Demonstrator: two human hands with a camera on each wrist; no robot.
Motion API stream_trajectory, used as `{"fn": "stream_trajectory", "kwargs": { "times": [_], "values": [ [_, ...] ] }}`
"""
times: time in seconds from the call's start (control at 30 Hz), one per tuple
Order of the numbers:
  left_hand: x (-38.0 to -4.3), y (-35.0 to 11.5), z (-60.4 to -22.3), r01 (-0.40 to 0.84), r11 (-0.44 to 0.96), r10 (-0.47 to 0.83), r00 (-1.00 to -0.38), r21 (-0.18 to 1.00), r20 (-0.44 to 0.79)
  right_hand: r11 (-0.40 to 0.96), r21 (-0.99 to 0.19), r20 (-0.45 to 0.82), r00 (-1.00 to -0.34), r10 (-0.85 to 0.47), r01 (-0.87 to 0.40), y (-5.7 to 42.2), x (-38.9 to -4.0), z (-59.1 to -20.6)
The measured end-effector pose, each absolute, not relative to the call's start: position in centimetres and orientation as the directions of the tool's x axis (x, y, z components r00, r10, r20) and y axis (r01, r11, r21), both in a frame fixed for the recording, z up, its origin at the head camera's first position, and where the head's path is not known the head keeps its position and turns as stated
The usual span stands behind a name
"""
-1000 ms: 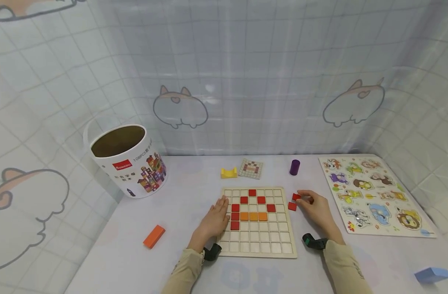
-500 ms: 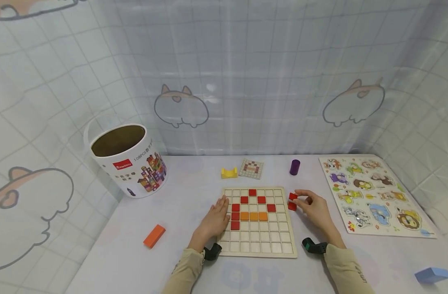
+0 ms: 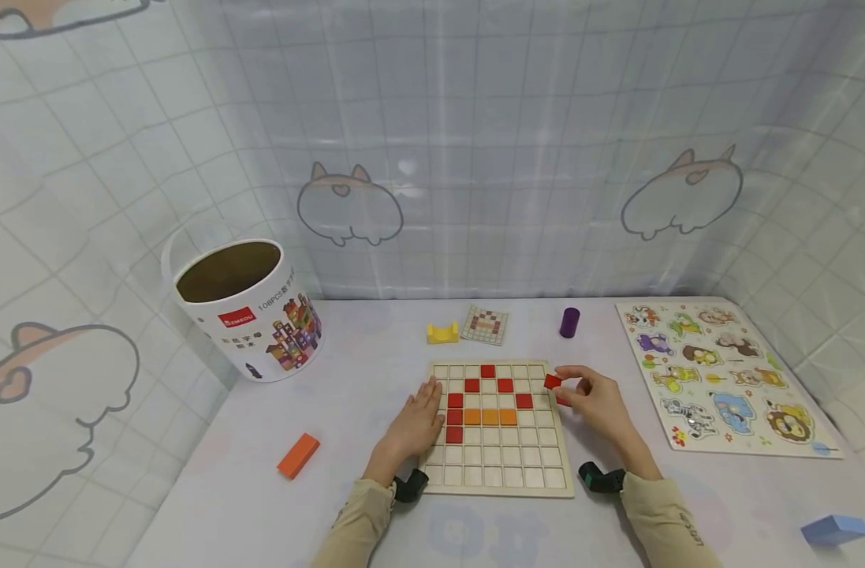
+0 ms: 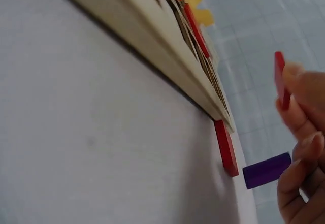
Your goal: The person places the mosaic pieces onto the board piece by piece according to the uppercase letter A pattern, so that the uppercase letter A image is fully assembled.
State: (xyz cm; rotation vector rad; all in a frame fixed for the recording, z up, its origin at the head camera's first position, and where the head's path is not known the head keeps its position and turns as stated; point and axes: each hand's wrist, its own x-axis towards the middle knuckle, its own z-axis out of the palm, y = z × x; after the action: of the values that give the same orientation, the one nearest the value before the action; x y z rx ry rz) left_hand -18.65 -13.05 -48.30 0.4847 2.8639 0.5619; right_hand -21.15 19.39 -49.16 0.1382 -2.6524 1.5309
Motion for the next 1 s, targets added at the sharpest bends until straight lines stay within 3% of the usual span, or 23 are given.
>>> {"fn": "stream_trajectory", "kwargs": {
  "times": [0.3, 0.7, 1.0],
  "values": [
    [-18.8, -13.1, -48.3, 0.286, 0.874, 0.353, -0.929, 0.393, -0.109, 0.487, -0.849, 0.186, -0.978, -0.090, -0.206, 17.4, -20.5, -47.4],
    [-18.6, -13.0, -48.3, 0.285, 0.874, 0.354, -0.928, 0.394, -0.114, 0.506, -0.821, 0.182, -0.961, -0.206, -0.264, 16.5, -20.1, -47.9],
    [-18.6, -13.0, -48.3, 0.279, 0.878, 0.345, -0.932, 0.390, -0.110, 0.599, -0.728, 0.141, -0.928, -0.346, -0.334, 16.3, -20.3, -48.5]
  ]
}}
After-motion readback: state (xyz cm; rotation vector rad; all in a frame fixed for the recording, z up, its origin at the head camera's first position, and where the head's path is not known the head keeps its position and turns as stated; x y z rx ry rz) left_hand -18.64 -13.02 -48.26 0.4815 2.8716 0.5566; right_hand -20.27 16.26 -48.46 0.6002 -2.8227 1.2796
